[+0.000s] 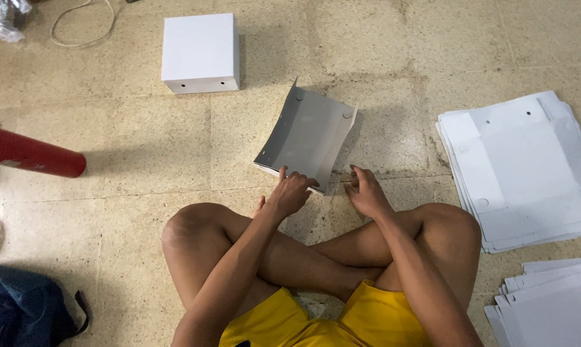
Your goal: A person sits on the floor and manually folds a flat cardboard sheet into a finished box by tucking in various flaps.
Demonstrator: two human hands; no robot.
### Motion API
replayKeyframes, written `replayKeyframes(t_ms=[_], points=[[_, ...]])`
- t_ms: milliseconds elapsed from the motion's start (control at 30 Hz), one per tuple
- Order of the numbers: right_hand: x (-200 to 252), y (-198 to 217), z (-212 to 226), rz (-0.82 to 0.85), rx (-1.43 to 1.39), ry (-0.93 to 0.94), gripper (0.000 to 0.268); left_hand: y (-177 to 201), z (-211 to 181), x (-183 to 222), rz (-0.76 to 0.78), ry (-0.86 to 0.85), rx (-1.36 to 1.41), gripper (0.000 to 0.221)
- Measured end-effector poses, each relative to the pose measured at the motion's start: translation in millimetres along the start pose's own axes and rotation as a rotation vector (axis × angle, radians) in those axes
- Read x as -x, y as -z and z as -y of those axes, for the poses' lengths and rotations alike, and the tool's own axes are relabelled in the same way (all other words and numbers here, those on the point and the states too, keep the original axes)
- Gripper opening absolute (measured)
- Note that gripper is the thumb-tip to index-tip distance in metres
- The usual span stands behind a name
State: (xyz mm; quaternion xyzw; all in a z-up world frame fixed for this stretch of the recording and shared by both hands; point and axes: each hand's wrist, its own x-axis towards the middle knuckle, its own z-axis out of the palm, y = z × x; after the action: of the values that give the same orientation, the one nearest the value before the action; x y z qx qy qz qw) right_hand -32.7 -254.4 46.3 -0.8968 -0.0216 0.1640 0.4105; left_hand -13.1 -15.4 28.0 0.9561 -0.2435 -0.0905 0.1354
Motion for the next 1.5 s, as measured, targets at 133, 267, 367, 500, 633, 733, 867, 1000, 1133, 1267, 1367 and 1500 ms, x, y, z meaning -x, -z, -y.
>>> replayKeyframes(t_ms=[133, 267, 367, 500, 633, 733, 867, 1000, 1133, 1267, 1367, 1500], points=[[3, 5, 11, -0.063, -0.031, -0.025, 0.064, 5, -3, 5, -0.029, -0.068, -0.109, 0.033], [-1, 7, 13, -0.163, -0.113, -0.094, 0.071, -1, -4, 5, -0.056, -0.056, -0.391, 0.018], [-3, 6, 7, -0.201, -0.190, -0.096, 0.071, 7, 0, 8, -0.089, 0.005, -0.505, 0.010], [-10, 3, -7, -0.206, -0.161, -0.088, 0.076, -16, 16, -3, -0.154, 0.033, -0.278, 0.021], [-6, 9, 3, -0.231, -0.179, -0.067, 0.089, -4, -6, 5, -0.099, -0.096, 0.078, 0.039], [-12, 4, -12, -0.248, -0.218, -0.053, 0.095, 0, -11, 5, 0.110, -0.073, 0.033, 0.034], [-8, 7, -2, -0.239, -0.239, -0.041, 0.097, -7, 0, 3, 0.081, -0.053, 0.049, 0.040], [-21, -1, -28, -0.262, -0.203, -0.095, 0.102, -17, 10, -1, 0.105, -0.044, 0.035, 0.046], [-20, 1, -30, -0.269, -0.180, -0.148, 0.094, -27, 22, -4, 0.065, -0.021, 0.042, 0.045], [-32, -6, -55, -0.299, -0.113, -0.178, 0.092, -26, 18, -1, 0.087, -0.002, 0.045, 0.047], [-22, -2, -39, -0.349, -0.280, -0.143, 0.060, -35, 16, -4, 0.109, -0.005, -0.014, 0.046], [-26, -9, -48, -0.383, -0.371, -0.042, 0.035, 7, -11, 8, 0.182, -0.032, 0.138, 0.052]])
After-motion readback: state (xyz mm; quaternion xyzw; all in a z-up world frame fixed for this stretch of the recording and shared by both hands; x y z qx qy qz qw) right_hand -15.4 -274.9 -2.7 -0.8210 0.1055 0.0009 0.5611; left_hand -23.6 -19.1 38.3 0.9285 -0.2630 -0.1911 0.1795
